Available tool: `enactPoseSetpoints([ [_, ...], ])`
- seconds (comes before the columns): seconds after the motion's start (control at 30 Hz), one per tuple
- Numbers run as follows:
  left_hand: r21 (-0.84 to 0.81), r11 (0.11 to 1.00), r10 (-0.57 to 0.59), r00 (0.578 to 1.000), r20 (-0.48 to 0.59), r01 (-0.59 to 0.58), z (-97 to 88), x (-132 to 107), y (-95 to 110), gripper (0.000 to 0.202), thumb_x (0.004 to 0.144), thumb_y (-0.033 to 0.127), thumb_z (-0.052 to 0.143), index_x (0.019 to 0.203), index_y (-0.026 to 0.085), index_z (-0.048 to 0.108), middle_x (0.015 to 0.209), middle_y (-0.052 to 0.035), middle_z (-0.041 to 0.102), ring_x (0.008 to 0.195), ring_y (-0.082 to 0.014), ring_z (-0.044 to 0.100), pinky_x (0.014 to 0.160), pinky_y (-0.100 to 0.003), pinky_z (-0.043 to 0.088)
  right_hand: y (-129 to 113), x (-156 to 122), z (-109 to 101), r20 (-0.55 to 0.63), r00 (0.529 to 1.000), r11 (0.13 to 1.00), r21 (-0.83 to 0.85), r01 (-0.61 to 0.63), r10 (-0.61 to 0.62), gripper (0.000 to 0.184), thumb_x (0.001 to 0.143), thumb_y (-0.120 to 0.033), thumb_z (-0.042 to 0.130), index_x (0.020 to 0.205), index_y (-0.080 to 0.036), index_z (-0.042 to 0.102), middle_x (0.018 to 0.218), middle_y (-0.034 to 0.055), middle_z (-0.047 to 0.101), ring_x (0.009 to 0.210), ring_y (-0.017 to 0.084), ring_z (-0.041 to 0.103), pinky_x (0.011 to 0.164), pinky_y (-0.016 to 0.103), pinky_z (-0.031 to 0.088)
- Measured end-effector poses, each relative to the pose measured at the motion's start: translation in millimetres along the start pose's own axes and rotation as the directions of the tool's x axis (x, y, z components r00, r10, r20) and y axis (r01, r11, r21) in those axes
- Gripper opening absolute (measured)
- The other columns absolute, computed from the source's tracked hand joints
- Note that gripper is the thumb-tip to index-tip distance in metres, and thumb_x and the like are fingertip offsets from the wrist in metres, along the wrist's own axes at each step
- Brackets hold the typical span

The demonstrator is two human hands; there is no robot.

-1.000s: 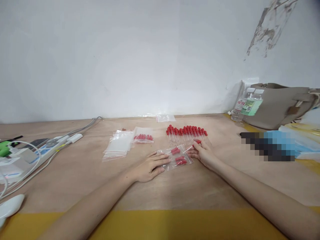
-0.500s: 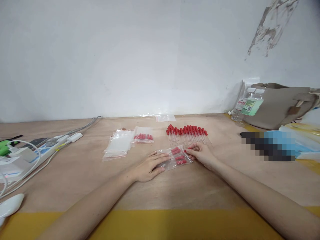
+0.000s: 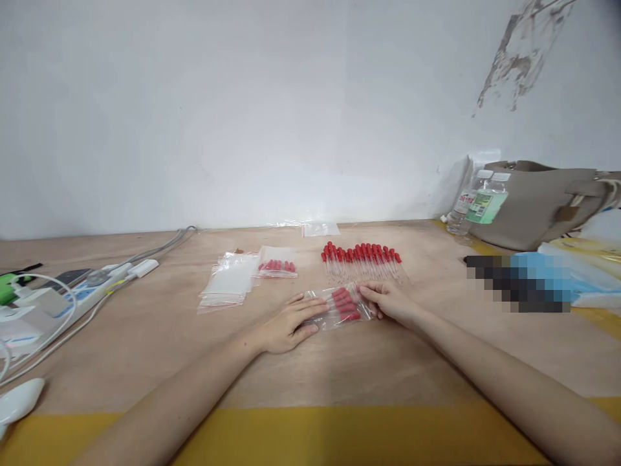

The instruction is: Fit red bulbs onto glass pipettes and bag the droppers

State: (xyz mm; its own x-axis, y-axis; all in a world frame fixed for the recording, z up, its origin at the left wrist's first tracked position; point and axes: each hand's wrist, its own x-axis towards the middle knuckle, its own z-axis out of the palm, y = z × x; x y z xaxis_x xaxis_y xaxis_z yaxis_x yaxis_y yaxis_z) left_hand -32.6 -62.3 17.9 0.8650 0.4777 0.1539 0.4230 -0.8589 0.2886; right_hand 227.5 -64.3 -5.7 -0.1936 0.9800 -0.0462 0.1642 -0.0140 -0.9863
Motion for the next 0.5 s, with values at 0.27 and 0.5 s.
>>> enactPoseSetpoints([
  [0.27, -0.019, 0.999, 0.028, 0.999, 0.026, -0.027, -3.4, 0, 3, 0.042, 0.089, 0.032, 0.032, 0.13, 0.031, 0.028, 0.135, 0.002, 0.034, 0.124, -0.0163, 0.028, 0.105, -0.04, 0.016, -8, 1, -3, -0.135, 0.982, 0.986, -0.085, -0.144, 0.131, 0.027, 0.062, -0.038, 0.065, 0.073, -0.015, 0.053, 0.038, -0.0103, 0.038, 0.028, 0.002, 0.026, 0.026, 0.015, 0.015],
  [0.5, 0.019, 1.0, 0.026, 0.999, -0.043, -0.025, -2.0, 1, 5, 0.041, 0.089, 0.03, 0.031, 0.13, 0.03, 0.029, 0.137, 0.0027, 0.029, 0.128, -0.0158, 0.02, 0.105, -0.038, 0.016, -18, -9, -2, 0.128, 0.987, 0.986, 0.123, -0.112, 0.097, 0.016, 0.066, -0.028, 0.063, 0.072, -0.015, 0.057, 0.061, -0.0009, 0.061, 0.051, 0.008, 0.055, 0.045, 0.017, 0.043],
])
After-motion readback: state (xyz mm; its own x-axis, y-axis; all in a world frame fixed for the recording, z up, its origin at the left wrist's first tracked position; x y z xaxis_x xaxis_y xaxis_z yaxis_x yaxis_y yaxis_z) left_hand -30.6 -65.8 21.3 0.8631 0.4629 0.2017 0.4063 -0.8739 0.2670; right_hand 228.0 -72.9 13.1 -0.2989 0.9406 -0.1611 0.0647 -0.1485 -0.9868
